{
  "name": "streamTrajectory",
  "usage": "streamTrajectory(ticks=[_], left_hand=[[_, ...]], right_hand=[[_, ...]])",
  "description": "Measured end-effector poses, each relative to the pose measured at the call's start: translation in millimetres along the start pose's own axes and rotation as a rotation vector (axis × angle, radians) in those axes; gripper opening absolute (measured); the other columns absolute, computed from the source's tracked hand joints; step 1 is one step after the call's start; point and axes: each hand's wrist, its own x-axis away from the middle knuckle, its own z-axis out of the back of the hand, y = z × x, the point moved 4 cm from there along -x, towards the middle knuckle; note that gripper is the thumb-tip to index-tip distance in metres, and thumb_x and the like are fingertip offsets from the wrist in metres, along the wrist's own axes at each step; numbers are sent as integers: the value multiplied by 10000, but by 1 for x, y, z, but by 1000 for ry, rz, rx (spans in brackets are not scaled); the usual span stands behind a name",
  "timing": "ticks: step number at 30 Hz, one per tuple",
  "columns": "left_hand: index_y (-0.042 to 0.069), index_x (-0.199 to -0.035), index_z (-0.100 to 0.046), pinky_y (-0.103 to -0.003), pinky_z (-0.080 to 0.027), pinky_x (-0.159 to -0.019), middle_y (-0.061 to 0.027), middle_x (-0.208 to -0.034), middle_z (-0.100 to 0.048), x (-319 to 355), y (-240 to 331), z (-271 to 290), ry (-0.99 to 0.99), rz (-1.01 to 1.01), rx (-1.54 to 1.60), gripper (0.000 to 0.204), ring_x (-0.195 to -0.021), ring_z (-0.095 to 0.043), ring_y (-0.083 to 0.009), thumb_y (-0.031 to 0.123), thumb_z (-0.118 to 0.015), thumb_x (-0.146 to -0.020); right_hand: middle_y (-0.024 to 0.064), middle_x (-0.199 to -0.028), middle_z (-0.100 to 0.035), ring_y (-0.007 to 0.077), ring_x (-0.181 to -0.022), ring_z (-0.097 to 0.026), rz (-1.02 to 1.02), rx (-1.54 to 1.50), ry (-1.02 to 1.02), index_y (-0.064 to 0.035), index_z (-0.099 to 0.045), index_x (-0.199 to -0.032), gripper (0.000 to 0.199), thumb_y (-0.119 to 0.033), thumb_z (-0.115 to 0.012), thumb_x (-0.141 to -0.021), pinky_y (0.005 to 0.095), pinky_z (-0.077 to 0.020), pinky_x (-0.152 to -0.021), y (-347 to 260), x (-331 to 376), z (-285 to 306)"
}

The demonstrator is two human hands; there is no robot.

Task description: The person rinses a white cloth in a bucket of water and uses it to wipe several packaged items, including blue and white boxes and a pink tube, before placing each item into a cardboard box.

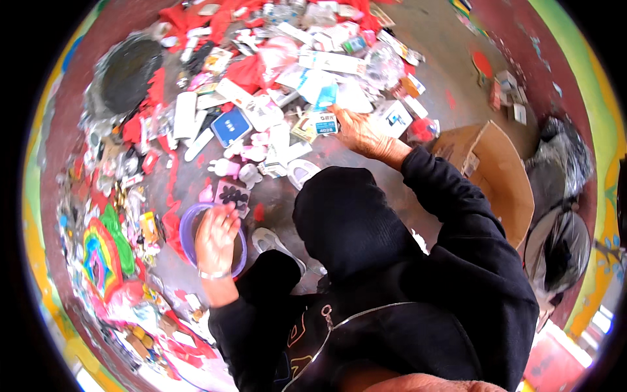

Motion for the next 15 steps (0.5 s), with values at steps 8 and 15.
streamTrajectory(ticks=[8,15], left_hand=[[41,-1191,-435,-415,-368,-924,-145,-1143,-515,9,32,-67,-345,-178,217,674,-1045,-497,-274,581,-464,-789],[52,-1263,-347,-462,-408,-881,-197,-1216,-448,50,56,-63,-445,-418,406,656,-1045,-496,-328,480,-528,-801]], right_hand=[[50,-751,-541,180,-573,-551,788,-46,222,-22,-452,-1143,538,-102,-608,-635,296,-471,-516,-185,-92,85],[110,-849,-556,166,-596,-561,1068,20,48,20,-412,-1185,554,-107,-571,-670,272,-448,-511,-272,-75,67]])
